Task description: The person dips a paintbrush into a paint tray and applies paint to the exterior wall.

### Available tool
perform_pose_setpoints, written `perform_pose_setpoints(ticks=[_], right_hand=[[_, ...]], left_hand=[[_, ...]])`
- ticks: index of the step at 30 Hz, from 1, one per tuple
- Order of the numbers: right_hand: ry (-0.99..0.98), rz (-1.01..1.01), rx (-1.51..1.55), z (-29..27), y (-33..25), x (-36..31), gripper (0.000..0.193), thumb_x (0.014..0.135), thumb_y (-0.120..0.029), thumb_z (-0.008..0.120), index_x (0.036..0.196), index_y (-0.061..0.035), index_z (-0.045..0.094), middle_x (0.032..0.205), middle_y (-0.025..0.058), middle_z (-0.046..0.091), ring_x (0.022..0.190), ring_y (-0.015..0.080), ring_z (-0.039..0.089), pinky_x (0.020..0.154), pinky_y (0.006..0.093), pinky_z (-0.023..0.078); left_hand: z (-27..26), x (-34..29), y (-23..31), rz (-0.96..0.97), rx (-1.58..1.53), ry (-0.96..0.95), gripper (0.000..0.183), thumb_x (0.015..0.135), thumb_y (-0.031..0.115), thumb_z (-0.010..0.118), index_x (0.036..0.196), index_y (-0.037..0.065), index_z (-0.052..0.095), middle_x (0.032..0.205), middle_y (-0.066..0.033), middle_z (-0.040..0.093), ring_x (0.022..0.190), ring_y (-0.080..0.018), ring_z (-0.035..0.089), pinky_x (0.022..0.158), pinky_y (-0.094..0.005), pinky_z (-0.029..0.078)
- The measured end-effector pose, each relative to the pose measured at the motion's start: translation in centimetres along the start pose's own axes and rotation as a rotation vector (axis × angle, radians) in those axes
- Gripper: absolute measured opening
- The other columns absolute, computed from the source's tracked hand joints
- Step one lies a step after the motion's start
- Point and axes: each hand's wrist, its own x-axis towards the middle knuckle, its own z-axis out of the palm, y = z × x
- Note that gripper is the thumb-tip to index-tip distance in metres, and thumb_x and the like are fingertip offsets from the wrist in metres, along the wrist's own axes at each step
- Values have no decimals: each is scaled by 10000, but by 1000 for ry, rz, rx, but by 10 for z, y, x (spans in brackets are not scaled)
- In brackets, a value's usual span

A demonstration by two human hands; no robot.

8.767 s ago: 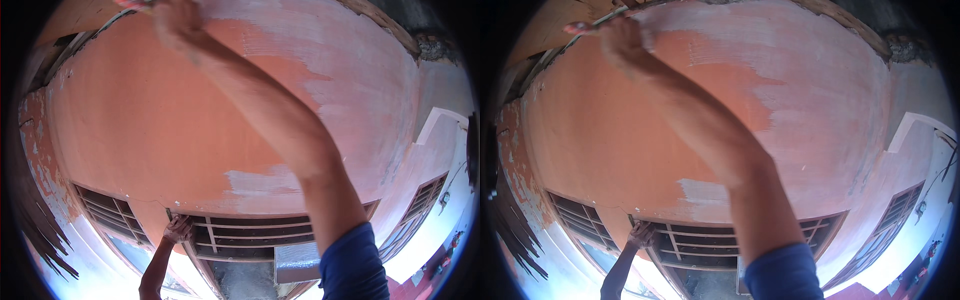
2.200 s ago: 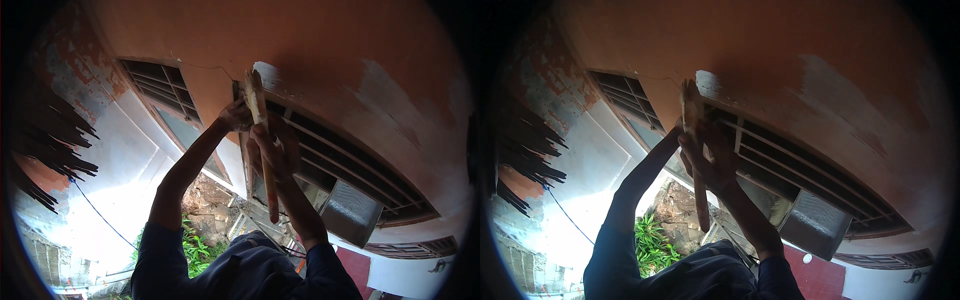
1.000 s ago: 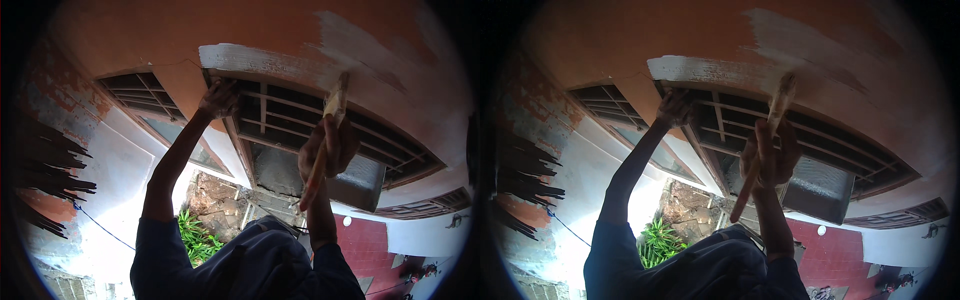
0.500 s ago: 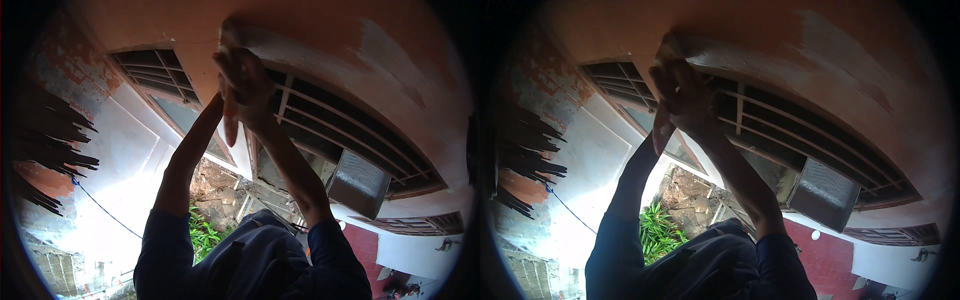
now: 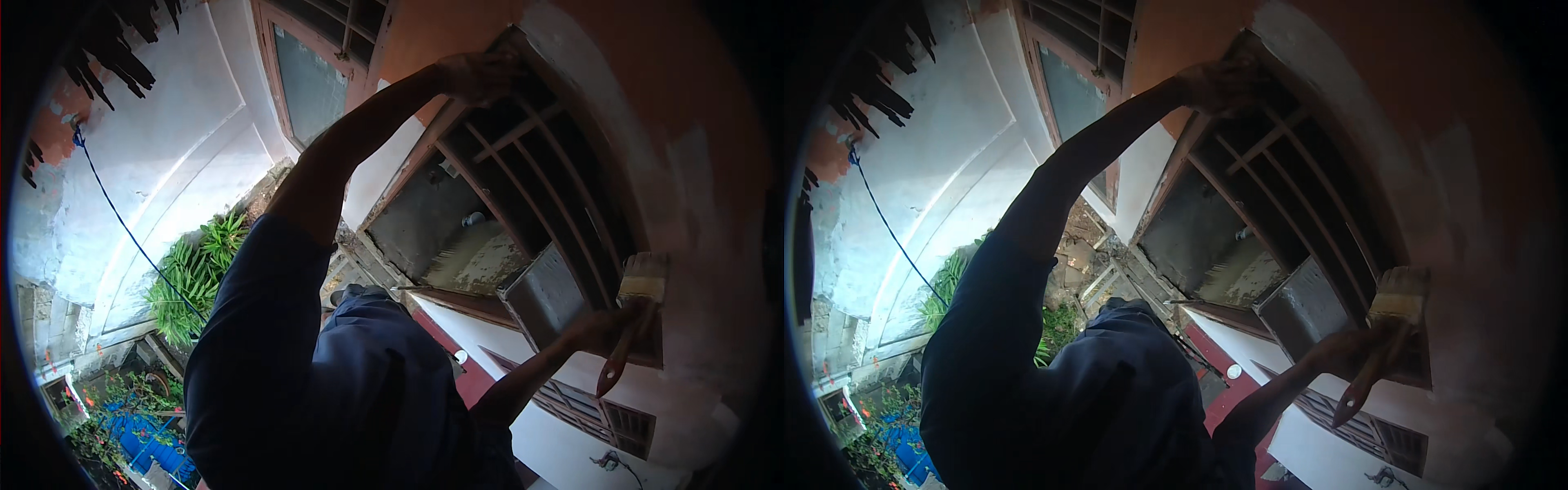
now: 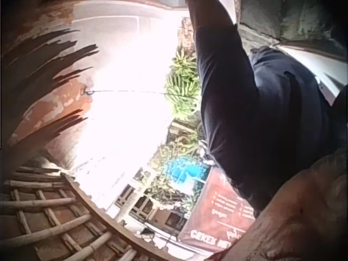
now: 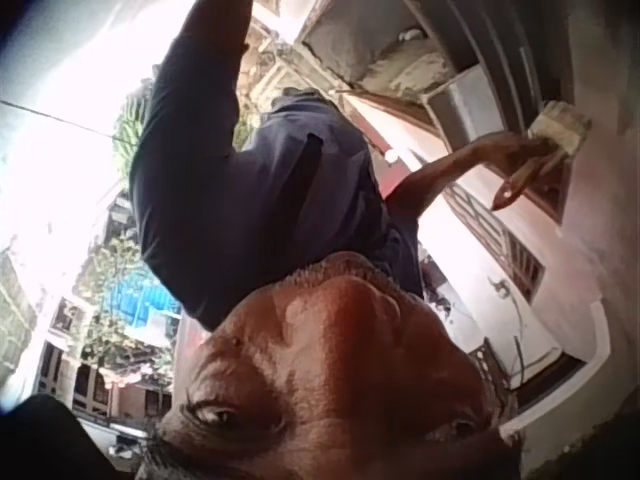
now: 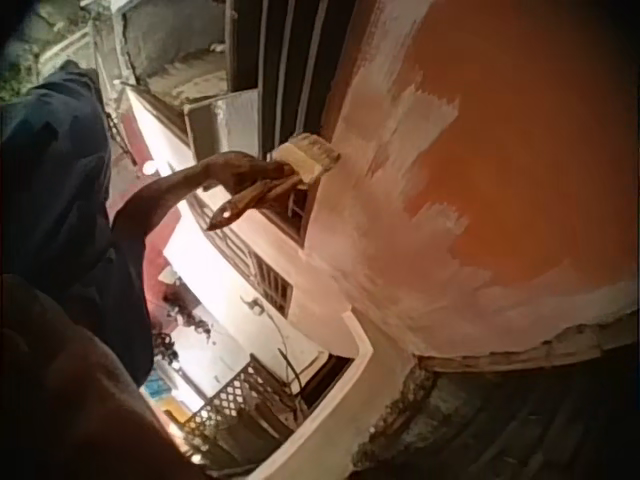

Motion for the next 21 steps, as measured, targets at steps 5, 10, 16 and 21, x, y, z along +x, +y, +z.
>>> perform_pose_setpoints(ticks=[5, 10, 16, 21], right_hand=[[-126, 319, 342, -40, 9, -26, 250, 853, -163, 560, 1001, 36, 584, 977, 172, 573, 858, 282, 591, 755, 353, 494], [-168, 440, 446, -74, 23, -43, 284, 838, -189, 592, 982, 56, 581, 891, 154, 539, 815, 266, 571, 728, 362, 494], [-175, 548, 443, -95, 50, -60, 300, 841, -183, 586, 985, 79, 554, 934, 178, 562, 826, 272, 573, 737, 359, 496], [-145, 557, 383, -107, 62, -72, 250, 841, -149, 581, 953, 73, 560, 975, 191, 570, 857, 283, 572, 751, 357, 492]], left_hand=[[-3, -2, 15, -97, -80, 168, 462, 772, 364, 553, 1168, 134, 500, 1272, -101, 438, 1239, -251, 351, 1058, -425, 228], [-30, 13, 73, -553, -362, 467, 544, 731, 285, 598, 1213, 85, 446, 1248, -142, 417, 1184, -321, 370, 1014, -450, 273], [-48, 53, 91, -1116, -405, 508, 711, 715, 383, 588, 1290, 40, 349, 1308, -305, 210, 1206, -479, 221, 970, -565, 233], [-51, 73, 74, -1222, -340, 524, 755, 774, 508, 504, 1339, 57, 285, 1332, -331, 158, 1229, -492, 167, 985, -586, 150]])
